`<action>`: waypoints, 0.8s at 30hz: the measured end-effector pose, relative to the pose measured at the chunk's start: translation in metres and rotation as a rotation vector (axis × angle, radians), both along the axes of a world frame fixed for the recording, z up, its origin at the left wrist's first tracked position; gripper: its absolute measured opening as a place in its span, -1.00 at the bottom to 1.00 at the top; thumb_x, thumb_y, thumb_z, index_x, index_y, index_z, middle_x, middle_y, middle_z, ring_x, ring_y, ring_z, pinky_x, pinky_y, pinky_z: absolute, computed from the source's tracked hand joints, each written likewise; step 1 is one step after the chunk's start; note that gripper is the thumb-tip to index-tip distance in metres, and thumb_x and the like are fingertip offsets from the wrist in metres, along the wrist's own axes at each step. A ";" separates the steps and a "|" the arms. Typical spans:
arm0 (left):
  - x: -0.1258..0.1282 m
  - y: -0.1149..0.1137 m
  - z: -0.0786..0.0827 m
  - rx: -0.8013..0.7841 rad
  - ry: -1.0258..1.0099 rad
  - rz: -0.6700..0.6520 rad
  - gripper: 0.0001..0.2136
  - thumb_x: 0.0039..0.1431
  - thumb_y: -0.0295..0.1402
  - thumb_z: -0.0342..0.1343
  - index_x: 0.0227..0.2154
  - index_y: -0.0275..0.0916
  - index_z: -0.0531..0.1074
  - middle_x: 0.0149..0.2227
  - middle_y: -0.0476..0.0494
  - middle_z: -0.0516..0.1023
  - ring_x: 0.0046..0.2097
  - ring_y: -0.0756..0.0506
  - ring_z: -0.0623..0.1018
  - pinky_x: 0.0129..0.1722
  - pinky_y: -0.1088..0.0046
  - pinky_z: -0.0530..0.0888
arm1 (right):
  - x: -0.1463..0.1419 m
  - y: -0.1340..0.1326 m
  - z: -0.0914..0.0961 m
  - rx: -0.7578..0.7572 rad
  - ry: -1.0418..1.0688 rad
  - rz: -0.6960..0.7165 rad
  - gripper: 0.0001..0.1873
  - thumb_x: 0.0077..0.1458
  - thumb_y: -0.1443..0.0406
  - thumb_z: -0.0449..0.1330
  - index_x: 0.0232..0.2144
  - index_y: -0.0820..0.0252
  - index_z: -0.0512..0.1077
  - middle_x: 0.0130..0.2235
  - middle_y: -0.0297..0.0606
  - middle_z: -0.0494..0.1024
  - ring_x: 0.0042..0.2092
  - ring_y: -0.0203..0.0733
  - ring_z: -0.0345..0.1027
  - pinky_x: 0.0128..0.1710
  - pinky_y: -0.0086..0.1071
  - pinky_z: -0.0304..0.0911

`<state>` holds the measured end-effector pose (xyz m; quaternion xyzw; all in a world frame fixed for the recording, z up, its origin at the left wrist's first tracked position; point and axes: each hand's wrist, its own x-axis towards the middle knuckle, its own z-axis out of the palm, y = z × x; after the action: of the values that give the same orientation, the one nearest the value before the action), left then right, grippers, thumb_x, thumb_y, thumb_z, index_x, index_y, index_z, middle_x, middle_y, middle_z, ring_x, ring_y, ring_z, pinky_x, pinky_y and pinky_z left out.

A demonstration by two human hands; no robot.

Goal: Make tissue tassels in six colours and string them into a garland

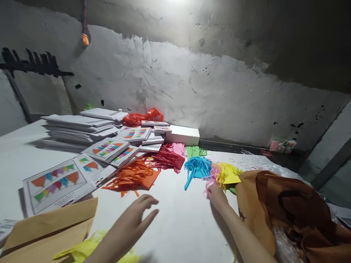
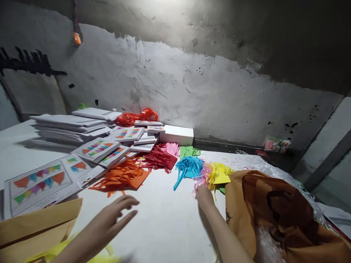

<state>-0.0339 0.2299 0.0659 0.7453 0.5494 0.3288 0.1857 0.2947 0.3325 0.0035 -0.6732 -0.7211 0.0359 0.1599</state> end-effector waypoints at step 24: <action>0.155 0.043 -0.066 -0.591 -0.709 -0.148 -0.70 0.01 -0.46 0.20 -0.14 -0.35 0.48 -0.41 0.00 0.46 -0.47 0.03 0.43 -0.50 0.51 0.37 | -0.009 -0.165 0.007 0.356 0.435 0.283 -0.79 0.35 0.36 0.01 -0.19 0.16 0.46 -0.23 -0.19 0.53 -0.18 -0.15 0.44 -0.15 -0.31 0.35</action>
<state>0.1208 0.2729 0.0001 0.5393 0.4676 0.3785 0.5892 0.2859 0.1678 0.0109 -0.5041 -0.7514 0.0743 0.4192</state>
